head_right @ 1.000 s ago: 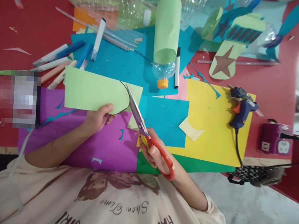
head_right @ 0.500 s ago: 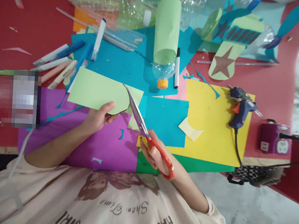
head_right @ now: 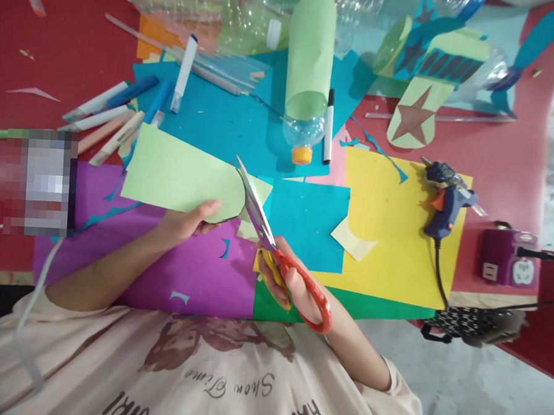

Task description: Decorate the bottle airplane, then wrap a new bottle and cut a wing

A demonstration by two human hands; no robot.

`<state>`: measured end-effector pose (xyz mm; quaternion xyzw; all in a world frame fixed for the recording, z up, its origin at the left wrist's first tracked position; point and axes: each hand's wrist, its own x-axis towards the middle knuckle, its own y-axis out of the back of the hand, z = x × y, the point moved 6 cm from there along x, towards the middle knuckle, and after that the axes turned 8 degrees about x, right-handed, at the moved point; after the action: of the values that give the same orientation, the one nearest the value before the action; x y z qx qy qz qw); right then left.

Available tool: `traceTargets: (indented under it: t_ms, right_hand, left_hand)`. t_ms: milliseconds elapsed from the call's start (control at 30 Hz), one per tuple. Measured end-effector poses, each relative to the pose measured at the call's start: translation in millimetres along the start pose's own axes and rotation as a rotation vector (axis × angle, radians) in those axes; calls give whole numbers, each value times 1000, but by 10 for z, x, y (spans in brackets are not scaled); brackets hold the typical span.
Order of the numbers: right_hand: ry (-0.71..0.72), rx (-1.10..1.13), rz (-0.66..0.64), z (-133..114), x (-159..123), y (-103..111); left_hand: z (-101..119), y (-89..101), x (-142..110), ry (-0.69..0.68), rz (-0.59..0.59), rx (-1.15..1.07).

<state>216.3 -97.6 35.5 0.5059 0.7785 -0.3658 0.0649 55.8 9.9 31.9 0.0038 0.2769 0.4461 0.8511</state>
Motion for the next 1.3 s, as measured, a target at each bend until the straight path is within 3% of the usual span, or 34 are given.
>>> traceTargets:
  t_ms: [700,1300]
  right_hand:
    - [52,85,34,-14,14,13]
    - [20,58,54,53,-17,107]
  left_hand:
    - [-71,13,53,-13,64,-278]
    - [-104,79,77,-15,179,-323]
